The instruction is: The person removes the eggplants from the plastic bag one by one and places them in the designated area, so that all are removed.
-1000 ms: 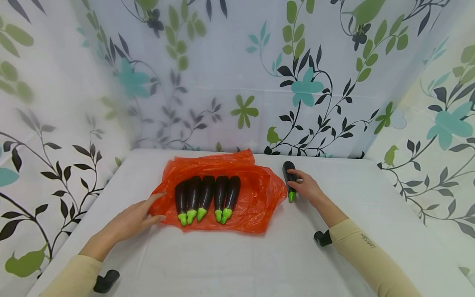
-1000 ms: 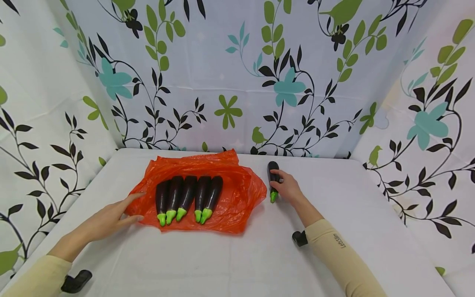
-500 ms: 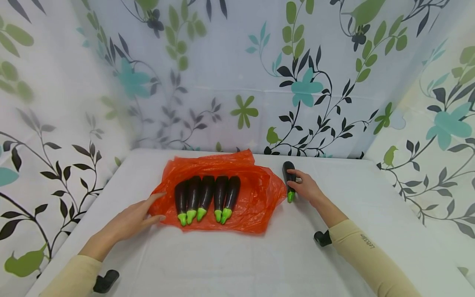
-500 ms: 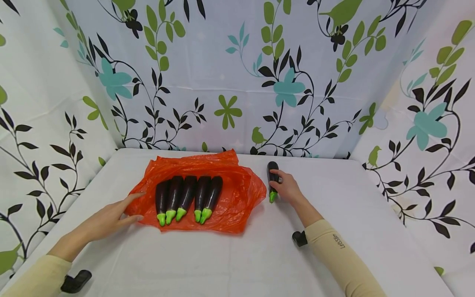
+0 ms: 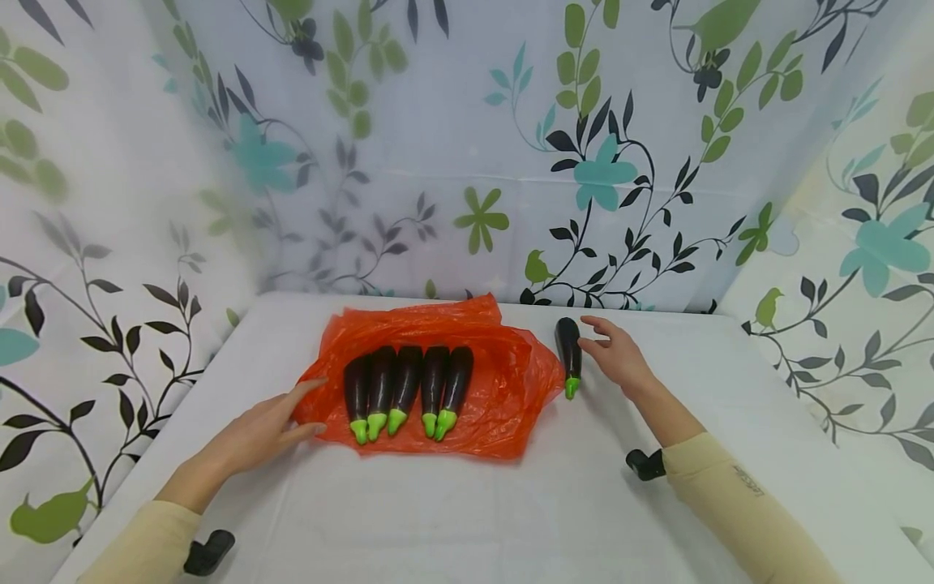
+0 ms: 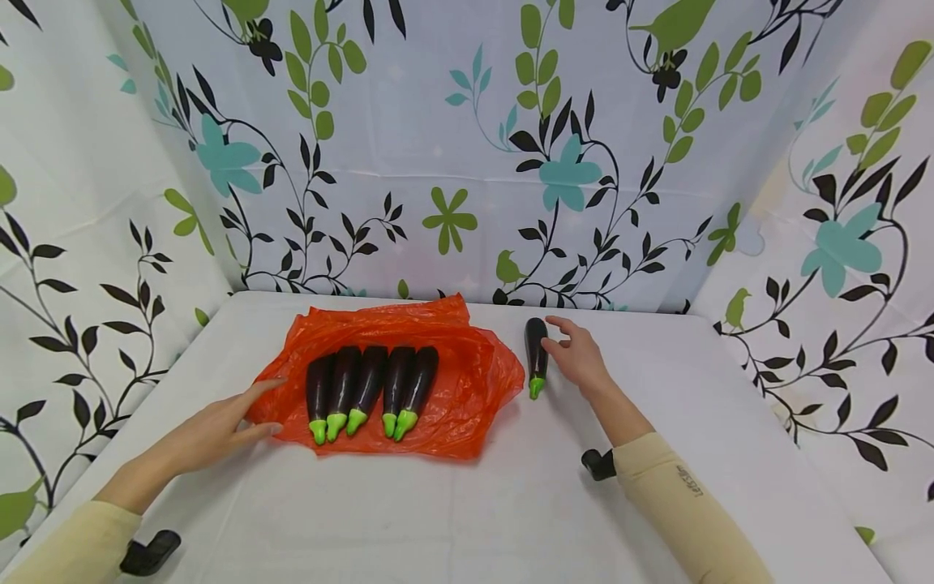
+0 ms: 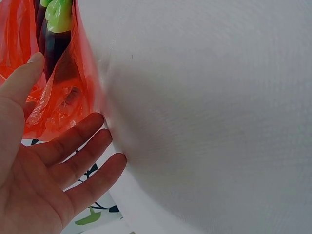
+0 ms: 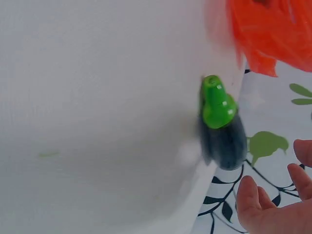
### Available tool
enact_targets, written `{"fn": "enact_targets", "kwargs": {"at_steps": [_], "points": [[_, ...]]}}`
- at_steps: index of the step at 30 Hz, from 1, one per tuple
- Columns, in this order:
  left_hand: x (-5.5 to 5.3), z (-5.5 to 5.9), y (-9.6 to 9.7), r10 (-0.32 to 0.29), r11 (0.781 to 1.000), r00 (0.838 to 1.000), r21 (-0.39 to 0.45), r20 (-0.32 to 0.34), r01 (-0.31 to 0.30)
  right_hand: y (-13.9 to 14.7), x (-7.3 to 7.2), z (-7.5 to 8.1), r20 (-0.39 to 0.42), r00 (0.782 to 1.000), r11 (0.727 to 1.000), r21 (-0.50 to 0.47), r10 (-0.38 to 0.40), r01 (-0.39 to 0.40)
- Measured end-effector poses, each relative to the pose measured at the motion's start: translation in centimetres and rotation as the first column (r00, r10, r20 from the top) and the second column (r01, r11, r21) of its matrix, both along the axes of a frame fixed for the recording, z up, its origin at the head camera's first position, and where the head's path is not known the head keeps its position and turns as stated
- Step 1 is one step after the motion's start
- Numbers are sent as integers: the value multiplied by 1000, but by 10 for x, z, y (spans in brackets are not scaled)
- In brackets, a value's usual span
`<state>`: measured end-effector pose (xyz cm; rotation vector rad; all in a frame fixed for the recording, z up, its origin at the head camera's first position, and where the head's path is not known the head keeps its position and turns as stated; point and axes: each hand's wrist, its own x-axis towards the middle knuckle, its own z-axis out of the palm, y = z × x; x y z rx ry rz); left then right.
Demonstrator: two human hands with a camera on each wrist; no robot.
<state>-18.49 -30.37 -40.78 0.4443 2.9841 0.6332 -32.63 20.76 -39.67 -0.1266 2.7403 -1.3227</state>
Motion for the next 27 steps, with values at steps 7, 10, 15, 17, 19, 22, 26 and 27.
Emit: {"fn": "enact_targets", "kwargs": {"at_steps": [7,10,15,17,19,22,26,27], "points": [[1,0,1,6,1000,1000,8,4,-7,-10,15,17,-35,999,999,-33,4,-6],[1,0,1,10,1000,1000,13,3,-10,-17,24,23,-60,998,998,-50,23,-26],[1,0,1,10,1000,1000,18,-4,-10,-30,40,30,-80,994,994,-76,69,-75],[1,0,0,8,1000,1000,17,-7,-8,-36,46,33,-91,992,992,-81,88,-96],[1,0,0,7,1000,1000,13,-8,-7,-42,52,37,-98,990,989,-90,104,-113],[1,-1,0,4,1000,1000,9,-7,-4,-49,62,41,-100,987,986,-101,124,-134],[0,-1,0,-4,1000,1000,14,-9,4,-57,76,44,-88,983,977,-126,163,-173],[0,-1,0,-6,1000,1000,15,-10,6,-59,80,44,-89,981,975,-128,172,-183]]}}
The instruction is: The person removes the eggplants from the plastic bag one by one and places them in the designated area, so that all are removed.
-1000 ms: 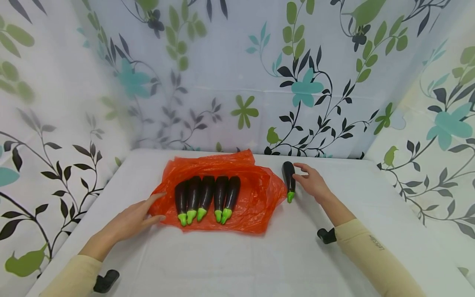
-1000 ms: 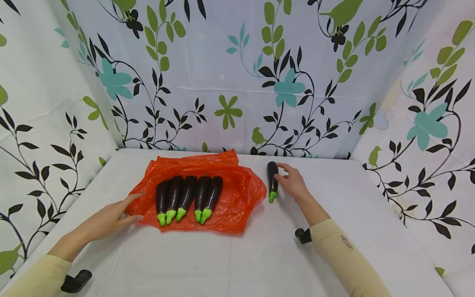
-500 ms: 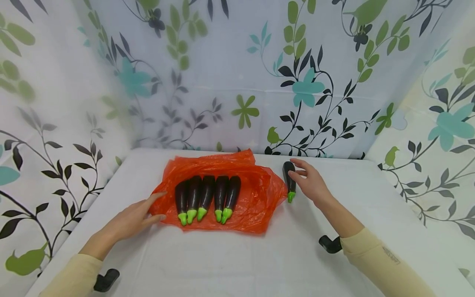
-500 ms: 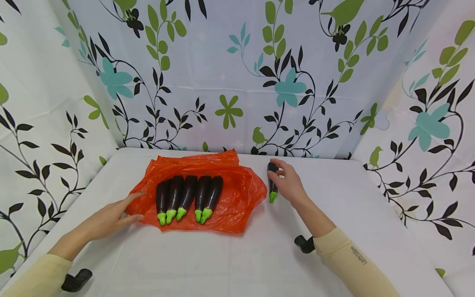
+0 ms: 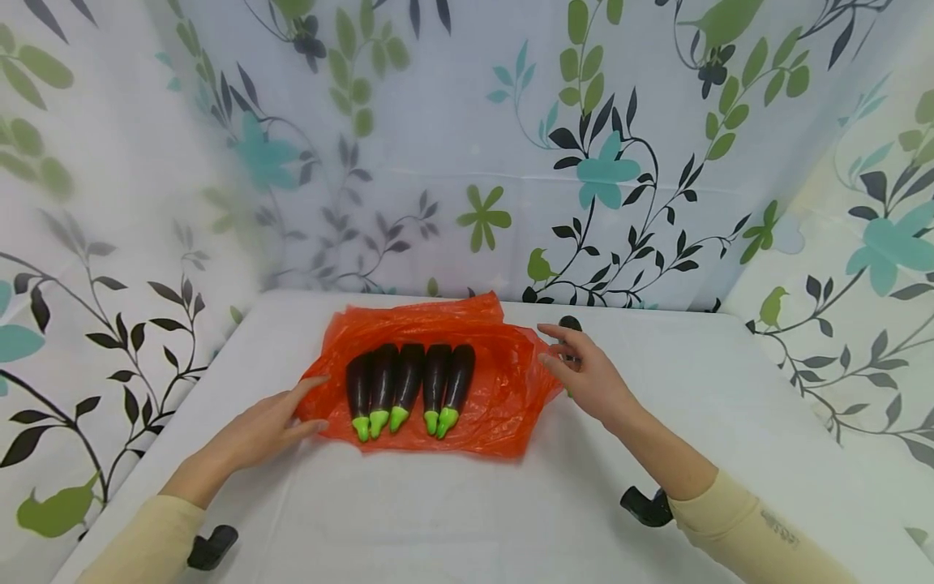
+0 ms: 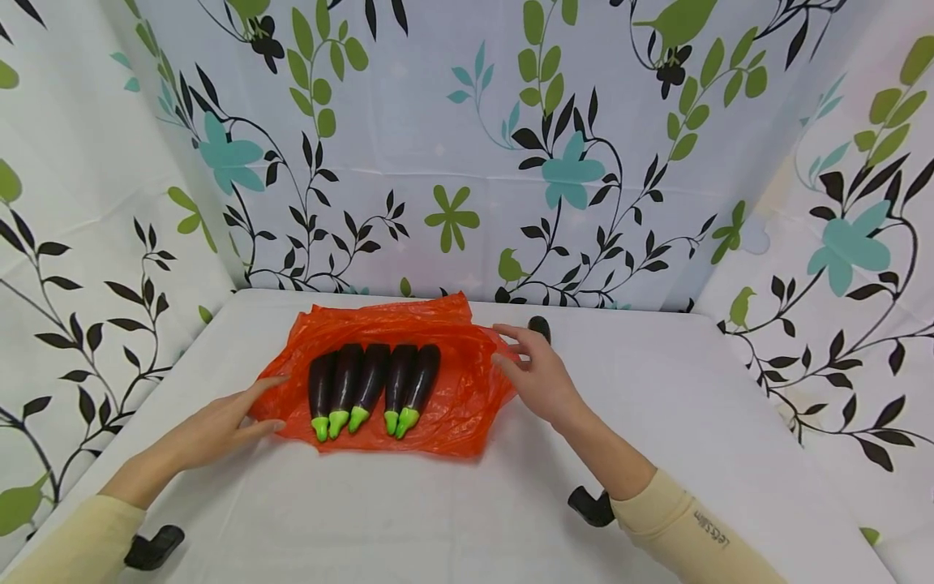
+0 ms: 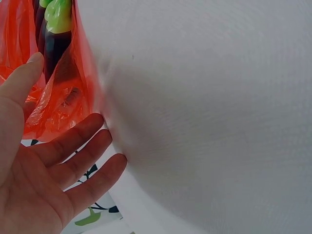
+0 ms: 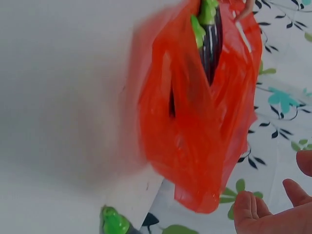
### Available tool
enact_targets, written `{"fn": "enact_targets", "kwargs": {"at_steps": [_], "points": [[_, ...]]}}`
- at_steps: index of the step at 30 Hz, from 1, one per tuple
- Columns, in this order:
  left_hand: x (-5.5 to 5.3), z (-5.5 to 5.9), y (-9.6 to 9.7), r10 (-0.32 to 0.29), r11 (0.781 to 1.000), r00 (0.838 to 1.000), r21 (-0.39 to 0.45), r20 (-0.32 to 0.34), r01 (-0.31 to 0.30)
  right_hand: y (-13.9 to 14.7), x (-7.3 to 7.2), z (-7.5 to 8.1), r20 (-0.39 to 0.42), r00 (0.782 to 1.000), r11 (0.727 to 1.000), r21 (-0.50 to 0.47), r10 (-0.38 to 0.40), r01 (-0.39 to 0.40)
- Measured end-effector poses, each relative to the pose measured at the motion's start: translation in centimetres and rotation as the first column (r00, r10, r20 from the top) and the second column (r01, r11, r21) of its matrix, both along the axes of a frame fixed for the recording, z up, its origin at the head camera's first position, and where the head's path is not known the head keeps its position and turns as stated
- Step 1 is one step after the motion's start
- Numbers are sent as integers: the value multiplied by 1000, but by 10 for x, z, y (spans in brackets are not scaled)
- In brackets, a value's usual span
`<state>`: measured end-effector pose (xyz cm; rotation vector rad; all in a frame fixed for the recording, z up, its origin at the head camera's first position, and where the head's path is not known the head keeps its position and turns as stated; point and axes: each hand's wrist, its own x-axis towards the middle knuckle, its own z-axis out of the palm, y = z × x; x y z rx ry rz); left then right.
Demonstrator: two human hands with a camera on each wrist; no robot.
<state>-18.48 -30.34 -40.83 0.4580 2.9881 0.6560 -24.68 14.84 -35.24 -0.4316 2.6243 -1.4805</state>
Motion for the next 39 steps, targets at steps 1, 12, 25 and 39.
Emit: {"fn": "enact_targets", "kwargs": {"at_steps": [1,12,25,39], "points": [[0,0,0,-2,1000,1000,1,0,2,-2,3,0,0,1000,1000,-6,14,-14],[-1,-1,-1,4,1000,1000,0,-8,-4,-18,18,-7,18,997,996,-39,79,-78],[0,3,2,0,1000,1000,0,16,0,-36,21,-11,55,986,985,-73,157,-153],[0,1,0,2,1000,1000,2,21,-2,-51,20,-21,105,984,989,-42,145,-141]]}}
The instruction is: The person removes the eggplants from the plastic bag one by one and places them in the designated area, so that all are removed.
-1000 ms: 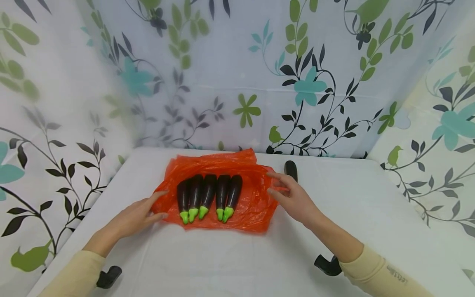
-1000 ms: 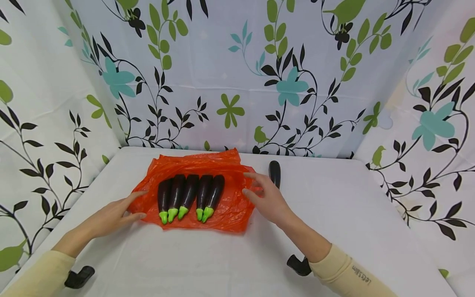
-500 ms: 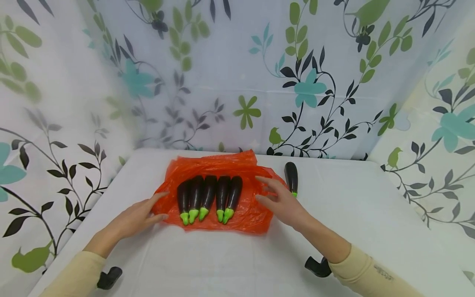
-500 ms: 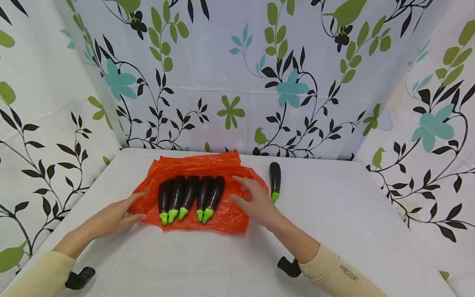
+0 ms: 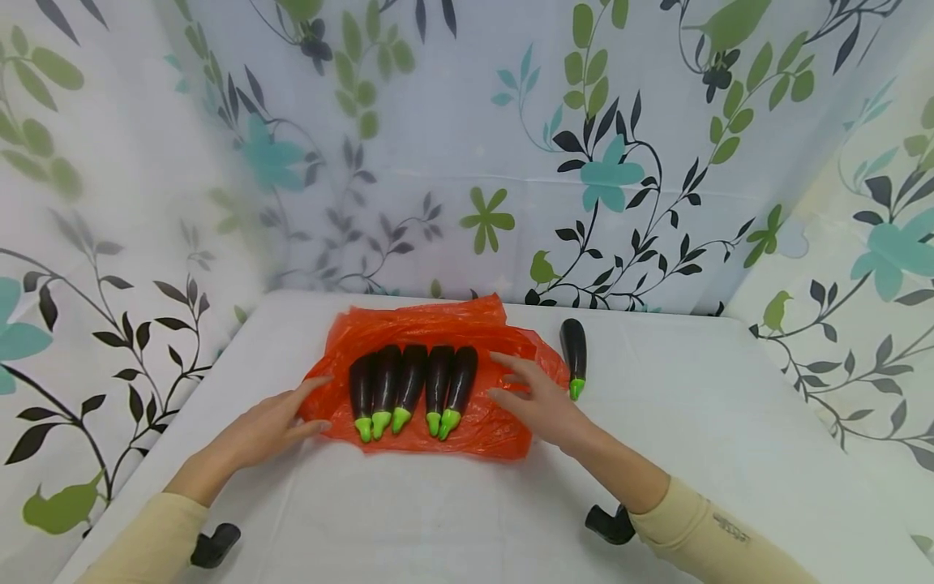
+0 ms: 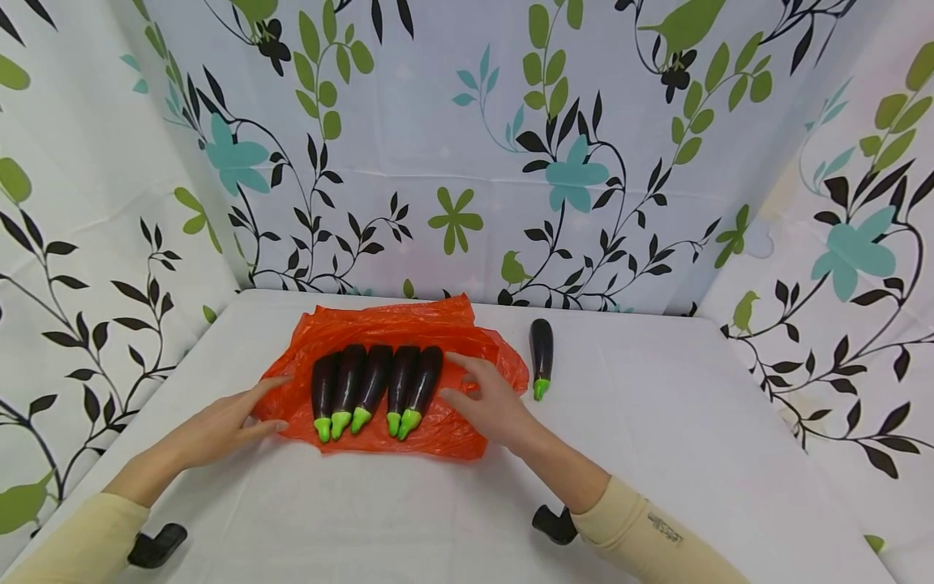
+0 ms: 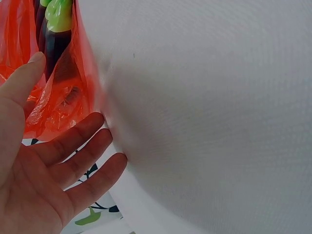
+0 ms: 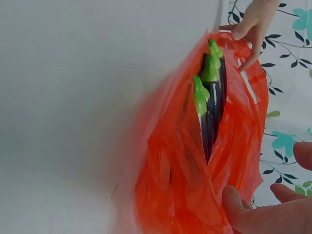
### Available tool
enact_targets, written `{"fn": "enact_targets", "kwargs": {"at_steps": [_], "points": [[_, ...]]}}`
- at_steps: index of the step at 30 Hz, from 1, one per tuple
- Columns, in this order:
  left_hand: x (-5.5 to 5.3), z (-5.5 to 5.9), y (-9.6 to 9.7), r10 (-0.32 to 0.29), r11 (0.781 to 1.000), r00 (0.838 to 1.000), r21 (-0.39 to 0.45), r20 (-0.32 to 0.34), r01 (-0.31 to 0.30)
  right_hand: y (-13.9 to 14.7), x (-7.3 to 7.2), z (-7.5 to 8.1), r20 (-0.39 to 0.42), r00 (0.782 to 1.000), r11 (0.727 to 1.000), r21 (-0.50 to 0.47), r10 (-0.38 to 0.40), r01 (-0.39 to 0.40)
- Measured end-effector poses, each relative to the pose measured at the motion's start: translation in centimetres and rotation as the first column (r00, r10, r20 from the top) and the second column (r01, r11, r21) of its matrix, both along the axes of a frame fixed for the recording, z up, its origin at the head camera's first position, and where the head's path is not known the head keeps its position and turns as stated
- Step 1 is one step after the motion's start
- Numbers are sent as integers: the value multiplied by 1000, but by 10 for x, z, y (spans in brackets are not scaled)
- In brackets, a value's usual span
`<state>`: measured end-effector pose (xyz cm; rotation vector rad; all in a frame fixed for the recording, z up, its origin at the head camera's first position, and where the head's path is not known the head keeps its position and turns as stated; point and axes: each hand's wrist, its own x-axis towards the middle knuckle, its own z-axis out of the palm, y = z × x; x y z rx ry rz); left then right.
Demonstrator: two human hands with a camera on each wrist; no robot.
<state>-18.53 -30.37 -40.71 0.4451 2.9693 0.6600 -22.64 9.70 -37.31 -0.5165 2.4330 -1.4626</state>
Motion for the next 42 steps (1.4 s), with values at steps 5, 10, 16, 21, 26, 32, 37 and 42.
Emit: {"fn": "enact_targets", "kwargs": {"at_steps": [5,10,16,21,26,32,37,42], "points": [[-1,0,0,-3,1000,1000,3,-5,3,-6,-2,-2,14,1000,1000,20,-17,17],[0,1,0,3,1000,1000,-5,0,-3,-13,-5,-6,30,999,999,39,-22,20],[-1,1,0,12,1000,1000,-12,6,-12,-20,-11,-9,36,999,998,65,-19,16],[0,0,0,15,1000,1000,-11,9,-15,-23,-16,-12,46,999,996,91,-6,2],[0,0,1,16,1000,1000,-10,12,-16,-26,-21,-16,62,998,994,104,35,-41],[0,0,0,17,1000,1000,-12,14,-16,-31,-23,-19,103,993,989,124,64,-77],[0,0,0,18,1000,1000,-17,16,-18,-36,-27,-24,115,989,989,106,94,-107],[1,1,2,16,1000,1000,-16,15,-16,-37,-32,-32,119,987,986,118,106,-120]]}}
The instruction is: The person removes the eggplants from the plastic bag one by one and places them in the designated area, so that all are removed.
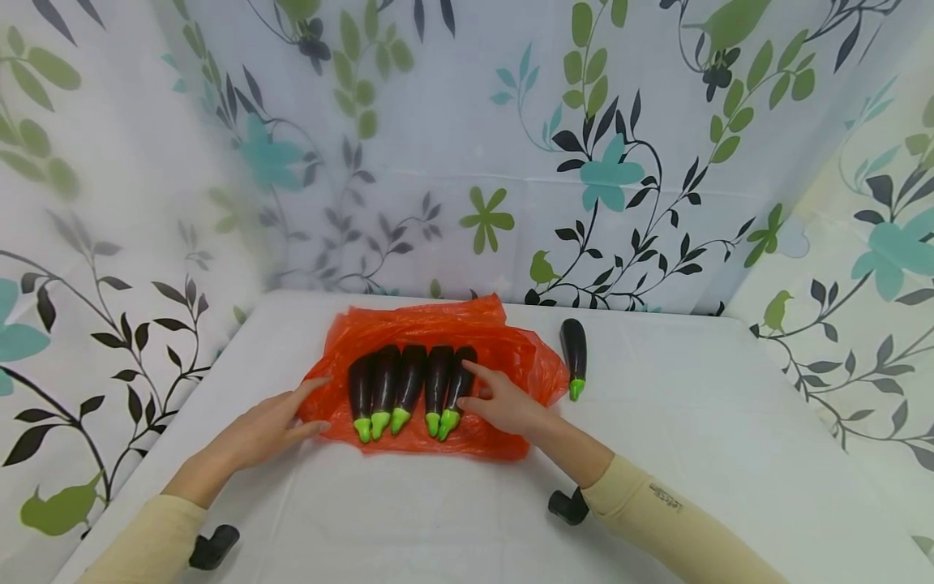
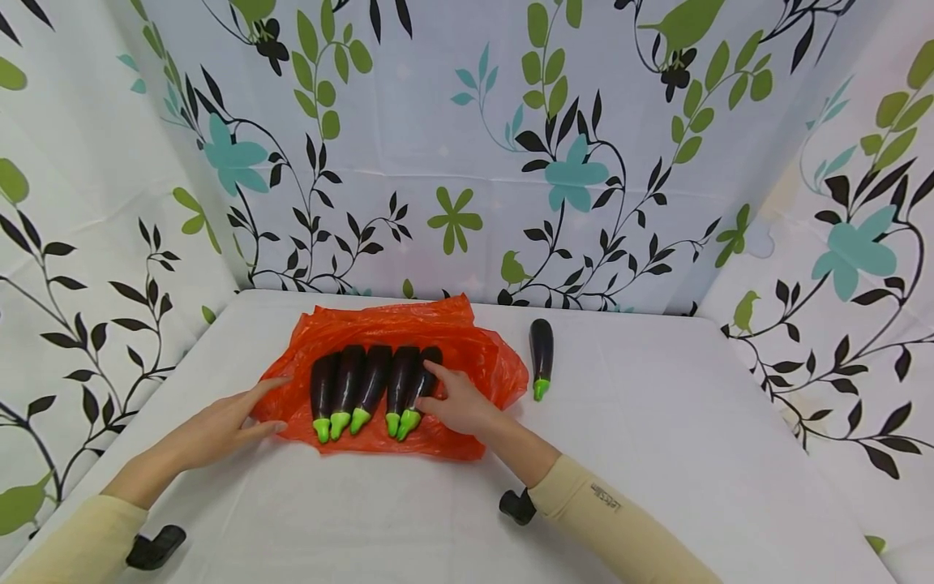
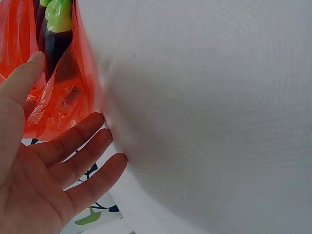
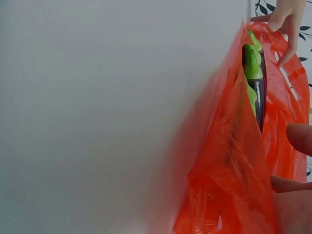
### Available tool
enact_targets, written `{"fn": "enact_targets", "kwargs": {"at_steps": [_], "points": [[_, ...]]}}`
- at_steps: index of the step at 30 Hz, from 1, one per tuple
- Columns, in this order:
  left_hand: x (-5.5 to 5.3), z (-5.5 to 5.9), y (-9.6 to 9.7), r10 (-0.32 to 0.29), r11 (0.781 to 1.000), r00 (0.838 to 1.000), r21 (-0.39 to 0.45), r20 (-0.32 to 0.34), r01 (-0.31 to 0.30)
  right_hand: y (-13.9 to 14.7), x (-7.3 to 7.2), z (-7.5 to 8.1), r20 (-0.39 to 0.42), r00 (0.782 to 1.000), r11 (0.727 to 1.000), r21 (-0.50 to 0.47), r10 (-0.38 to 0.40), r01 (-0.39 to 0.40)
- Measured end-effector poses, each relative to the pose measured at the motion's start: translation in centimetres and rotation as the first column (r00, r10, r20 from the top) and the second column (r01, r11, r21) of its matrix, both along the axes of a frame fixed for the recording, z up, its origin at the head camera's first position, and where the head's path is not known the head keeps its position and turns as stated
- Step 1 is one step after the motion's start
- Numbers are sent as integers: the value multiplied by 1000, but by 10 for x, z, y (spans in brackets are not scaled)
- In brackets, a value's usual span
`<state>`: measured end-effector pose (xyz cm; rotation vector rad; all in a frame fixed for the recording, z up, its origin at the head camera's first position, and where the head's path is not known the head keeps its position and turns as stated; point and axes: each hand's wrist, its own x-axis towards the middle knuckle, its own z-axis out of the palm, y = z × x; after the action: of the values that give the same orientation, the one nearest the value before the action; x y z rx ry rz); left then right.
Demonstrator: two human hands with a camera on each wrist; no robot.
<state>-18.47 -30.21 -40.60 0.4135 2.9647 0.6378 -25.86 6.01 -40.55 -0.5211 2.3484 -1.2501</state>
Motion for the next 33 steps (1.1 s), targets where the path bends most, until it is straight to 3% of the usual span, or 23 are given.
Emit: {"fn": "enact_targets", "kwargs": {"at_steps": [22,33], "points": [[-1,0,0,-4,1000,1000,6,-5,4,-4,-11,-4,17,998,994,90,60,-61],[-3,-1,-1,-10,1000,1000,-3,-9,10,-6,-10,-5,-28,995,986,141,99,-94]]}}
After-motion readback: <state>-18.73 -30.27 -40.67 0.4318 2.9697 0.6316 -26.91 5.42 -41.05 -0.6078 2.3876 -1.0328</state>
